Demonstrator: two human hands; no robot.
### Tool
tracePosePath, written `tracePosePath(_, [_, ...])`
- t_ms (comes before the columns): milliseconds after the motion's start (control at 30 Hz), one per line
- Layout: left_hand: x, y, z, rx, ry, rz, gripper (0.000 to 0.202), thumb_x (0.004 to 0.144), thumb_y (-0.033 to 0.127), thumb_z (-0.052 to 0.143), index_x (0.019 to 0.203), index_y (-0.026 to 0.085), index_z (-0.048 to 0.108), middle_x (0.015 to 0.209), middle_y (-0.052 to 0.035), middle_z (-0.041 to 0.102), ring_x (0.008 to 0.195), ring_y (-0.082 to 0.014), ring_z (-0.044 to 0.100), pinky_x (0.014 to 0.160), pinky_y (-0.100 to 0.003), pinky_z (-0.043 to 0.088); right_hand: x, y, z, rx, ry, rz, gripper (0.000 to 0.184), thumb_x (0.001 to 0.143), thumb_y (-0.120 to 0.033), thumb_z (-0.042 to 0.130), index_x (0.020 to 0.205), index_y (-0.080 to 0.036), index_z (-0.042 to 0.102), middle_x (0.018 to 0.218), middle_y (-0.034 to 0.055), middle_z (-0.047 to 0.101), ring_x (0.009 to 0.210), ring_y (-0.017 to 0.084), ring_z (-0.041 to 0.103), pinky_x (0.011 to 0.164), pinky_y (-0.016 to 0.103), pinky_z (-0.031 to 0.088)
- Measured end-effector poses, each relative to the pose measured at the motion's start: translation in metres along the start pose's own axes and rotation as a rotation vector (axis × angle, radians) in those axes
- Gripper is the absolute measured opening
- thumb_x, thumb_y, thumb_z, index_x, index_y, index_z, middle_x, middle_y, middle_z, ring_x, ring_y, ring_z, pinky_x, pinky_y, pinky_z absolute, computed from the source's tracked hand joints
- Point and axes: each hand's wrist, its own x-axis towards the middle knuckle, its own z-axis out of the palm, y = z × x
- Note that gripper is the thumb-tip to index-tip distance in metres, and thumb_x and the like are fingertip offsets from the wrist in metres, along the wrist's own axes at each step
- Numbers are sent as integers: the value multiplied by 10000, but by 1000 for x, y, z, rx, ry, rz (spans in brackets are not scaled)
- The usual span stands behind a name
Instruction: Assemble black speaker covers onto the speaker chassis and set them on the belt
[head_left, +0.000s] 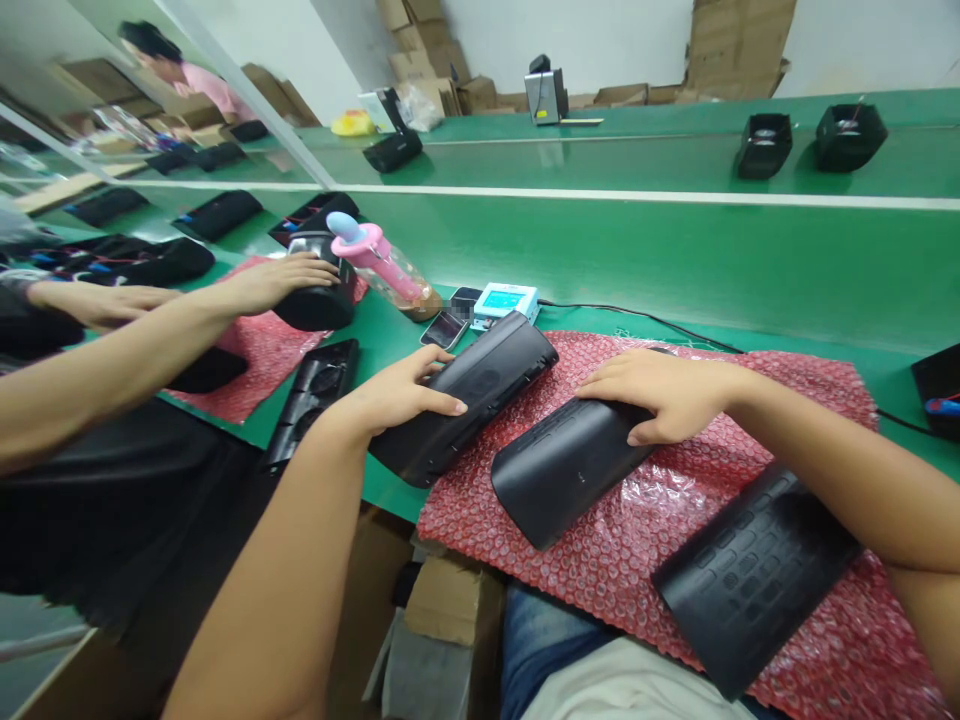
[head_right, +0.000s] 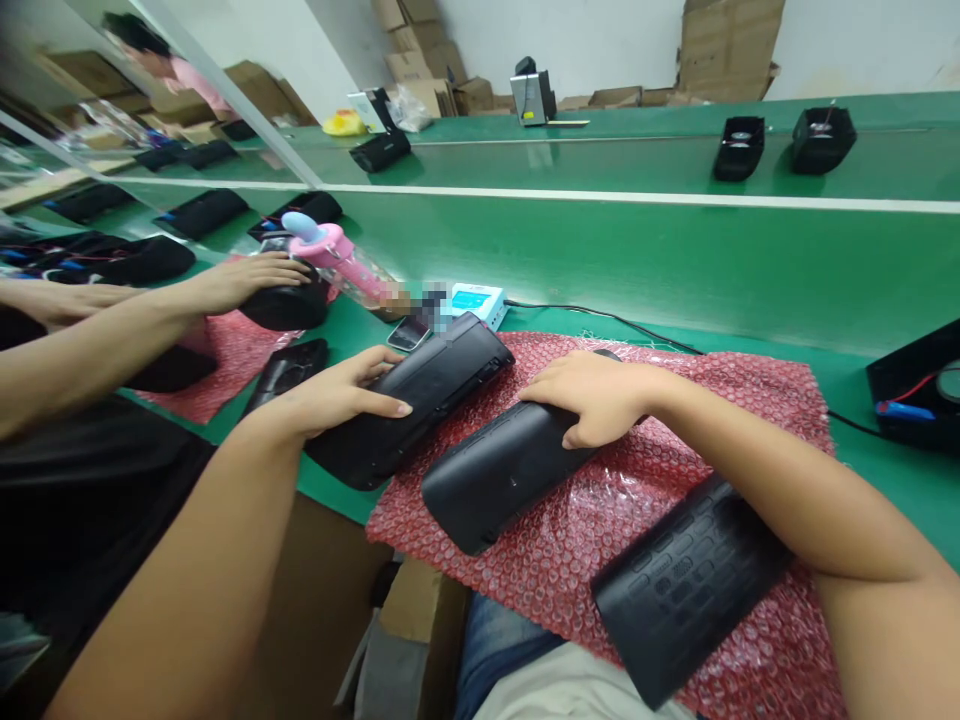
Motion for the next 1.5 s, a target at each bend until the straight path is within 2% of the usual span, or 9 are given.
tracePosePath(200, [2,-3,0,-22,11,-23,673,460,411,786,1045,242,501,978,-15,609,879,-280,637,679,-356,530,2,-1,-2,43,-9,49,610,710,-186,701,1291,-113,533,1271,143,573,1162,316,515,1004,492,380])
tracePosePath(367, [3,-7,0,-17,6,-12,683,455,417,785,1049,238,498,975,-11,606,890,-276,631,699,-354,523,4,-3,-4,45,-35,77,589,722,-177,703,1282,-100,539,1267,152,573,1171,317,510,1010,490,374])
tracePosePath(800, [5,-8,0,-32,20,-12,673,456,393,788,1047,237,507,1002,-29,614,876,-279,636,697,-375,524,2,8,-1,48,-7,-74,506,677,-153,586,1182,-119,578,1195,143,606,1114,316,543,963,503,417])
tracePosePath(933, [4,-7,1,-51,23,-19,660,453,375,794,1037,236,518,984,-26,623,863,-279,642,678,-370,529,2,12,-2,71,-12,-104,532,661,-128,563,1194,-121,568,1209,141,598,1122,306,543,968,491,424])
tracePosePath(1100, [4,-7,1,-70,22,-5,648,455,368,798,1027,237,524,965,-21,636,839,-276,647,666,-373,535,1,12,-2,88,-18,-108,554,653,-118,558,1206,-84,561,1244,170,574,1145,320,530,985,503,417])
tracePosePath(1500, [4,-10,-1,-36,22,-3,655,463,388,788,1035,231,510,987,-31,617,877,-284,636,677,-373,536,3,9,-1,97,18,-100,553,635,-143,550,1186,-96,575,1190,161,602,1108,315,548,969,506,426])
